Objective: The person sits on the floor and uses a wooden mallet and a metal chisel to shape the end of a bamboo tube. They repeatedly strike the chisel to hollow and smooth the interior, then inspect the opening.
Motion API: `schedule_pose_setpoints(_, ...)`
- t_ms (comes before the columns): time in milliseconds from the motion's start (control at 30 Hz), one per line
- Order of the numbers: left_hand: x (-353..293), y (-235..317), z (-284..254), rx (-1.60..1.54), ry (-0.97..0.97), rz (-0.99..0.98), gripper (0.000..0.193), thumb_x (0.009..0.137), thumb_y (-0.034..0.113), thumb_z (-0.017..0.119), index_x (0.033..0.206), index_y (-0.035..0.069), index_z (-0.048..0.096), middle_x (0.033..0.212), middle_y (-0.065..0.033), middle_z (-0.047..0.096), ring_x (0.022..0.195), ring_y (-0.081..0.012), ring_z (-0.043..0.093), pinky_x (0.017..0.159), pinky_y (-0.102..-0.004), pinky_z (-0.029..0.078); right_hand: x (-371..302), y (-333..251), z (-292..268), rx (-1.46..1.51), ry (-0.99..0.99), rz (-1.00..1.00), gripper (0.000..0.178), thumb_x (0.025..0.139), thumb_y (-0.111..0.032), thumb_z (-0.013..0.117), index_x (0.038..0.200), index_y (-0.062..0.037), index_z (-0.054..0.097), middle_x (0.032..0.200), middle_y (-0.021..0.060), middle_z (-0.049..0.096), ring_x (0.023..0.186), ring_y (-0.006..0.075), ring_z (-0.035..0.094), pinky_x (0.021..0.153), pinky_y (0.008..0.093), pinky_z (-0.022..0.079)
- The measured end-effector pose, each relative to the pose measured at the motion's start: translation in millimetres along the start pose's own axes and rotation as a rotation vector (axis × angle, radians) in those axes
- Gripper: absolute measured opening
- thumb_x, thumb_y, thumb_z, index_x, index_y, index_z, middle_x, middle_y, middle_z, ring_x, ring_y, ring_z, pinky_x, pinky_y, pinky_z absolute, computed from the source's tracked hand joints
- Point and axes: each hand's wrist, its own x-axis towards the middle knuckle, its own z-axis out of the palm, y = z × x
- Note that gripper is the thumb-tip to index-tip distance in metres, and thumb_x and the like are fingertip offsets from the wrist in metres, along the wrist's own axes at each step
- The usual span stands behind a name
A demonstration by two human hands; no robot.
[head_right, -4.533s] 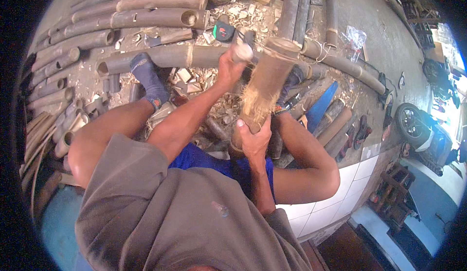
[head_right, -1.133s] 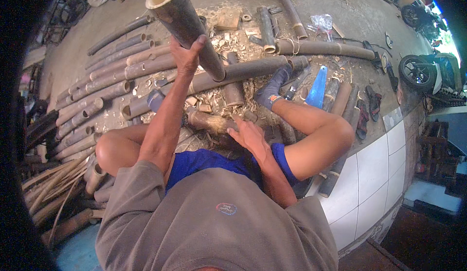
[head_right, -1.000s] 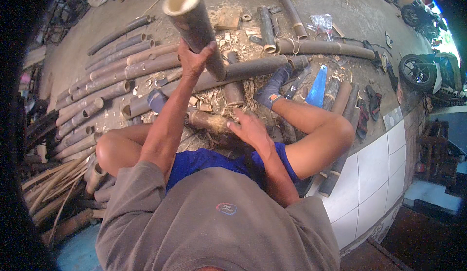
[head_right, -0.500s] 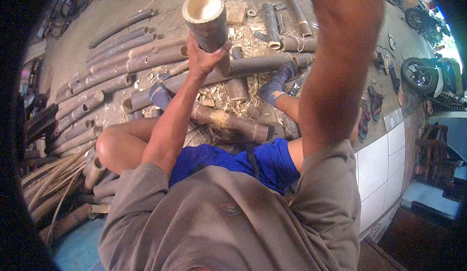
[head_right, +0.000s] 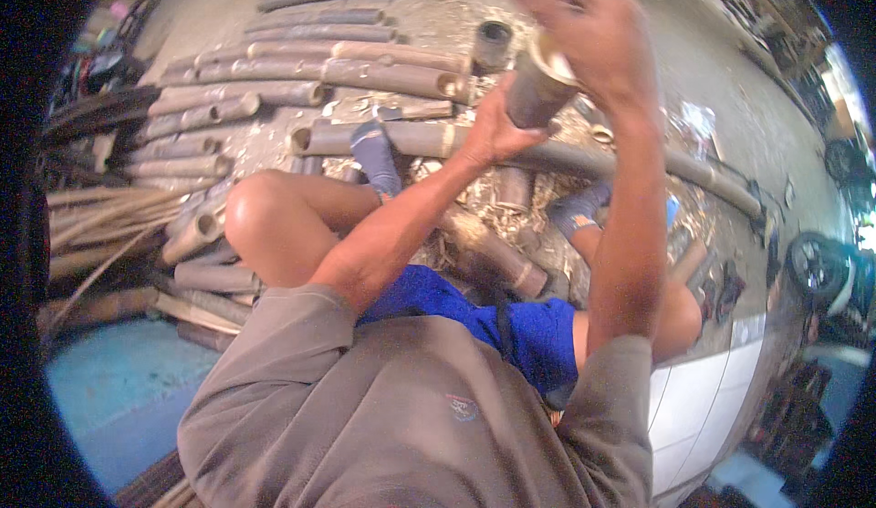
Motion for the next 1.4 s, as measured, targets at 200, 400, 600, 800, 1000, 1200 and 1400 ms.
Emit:
schedule_pose_setpoints(200,-10,13,-17,-0.057,0.056,-0.114,0.095,0.062,0.034,0.096,0.139,0.002,0.051,0.125,-0.0181,0.068,0.117,-0.0283,0.067,0.104,-0.0405,0.051,-37,31,8,0.386,0.035,-0.084,0.1,0.092,-0.061,0.069,0.159,0.0013,0.03,0.13,0.022,0.067,0.115,0.0251,0.068,0.103,0.0372,0.051)
schedule_pose_setpoints(400,11,8,-13,-0.088,0.135,-0.117,0.086,0.064,0.04,0.095,0.132,0.003,0.055,0.115,-0.0181,0.069,0.109,-0.0277,0.069,0.097,-0.039,0.053,-36,76,47,0.52,0.042,-0.023,0.109,0.075,-0.045,0.092,0.157,-0.0022,0.034,0.113,0.0174,0.07,0.106,0.0277,0.07,0.096,0.0405,0.057)
schedule_pose_setpoints(600,44,14,-21,-0.288,0.137,-0.103,0.11,0.069,0.079,0.08,0.138,-0.002,0.053,0.119,-0.0121,0.069,0.109,-0.0212,0.067,0.095,-0.0395,0.055,-15,80,62,0.626,0.141,0.041,0.093,0.064,-0.027,0.101,0.14,-0.0028,0.054,0.117,0.0053,0.07,0.11,0.0151,0.066,0.097,0.0318,0.056)
schedule_pose_setpoints(800,49,0,-15,-0.464,0.182,-0.2,0.097,0.074,0.069,0.079,0.134,-0.003,0.055,0.118,-0.0113,0.068,0.108,-0.0207,0.065,0.094,-0.0381,0.054,-25,69,73,0.497,0.277,0.067,0.085,0.065,-0.042,0.099,0.128,-0.0008,0.059,0.111,0.0074,0.072,0.103,0.0157,0.069,0.091,0.0327,0.057)
schedule_pose_setpoints(1000,59,-7,-20,-0.602,0.226,-0.259,0.084,0.08,0.059,0.079,0.129,-0.004,0.056,0.117,-0.0105,0.066,0.106,-0.0202,0.064,0.093,-0.0368,0.053,-19,67,72,0.404,0.263,0.038,0.087,0.063,-0.043,0.097,0.126,0.0021,0.059,0.106,0.0132,0.072,0.099,0.0188,0.071,0.088,0.0345,0.058)
schedule_pose_setpoints(1200,45,-14,-9,-0.674,0.303,-0.298,0.071,0.085,0.05,0.078,0.125,-0.006,0.058,0.115,-0.0098,0.065,0.104,-0.0198,0.063,0.092,-0.0355,0.052,-13,70,58,0.538,0.073,0.041,0.083,0.061,-0.04,0.099,0.122,-0.0019,0.059,0.103,0.0098,0.073,0.097,0.0186,0.07,0.087,0.0339,0.057)
schedule_pose_setpoints(1400,22,-14,5,-0.583,0.43,-0.208,0.059,0.09,0.04,0.078,0.12,-0.007,0.059,0.114,-0.009,0.064,0.102,-0.0193,0.062,0.091,-0.0342,0.051,-5,81,38,0.543,-0.054,-0.031,0.082,0.06,-0.034,0.101,0.122,-0.0027,0.059,0.105,0.009,0.073,0.099,0.0191,0.07,0.088,0.0346,0.056)
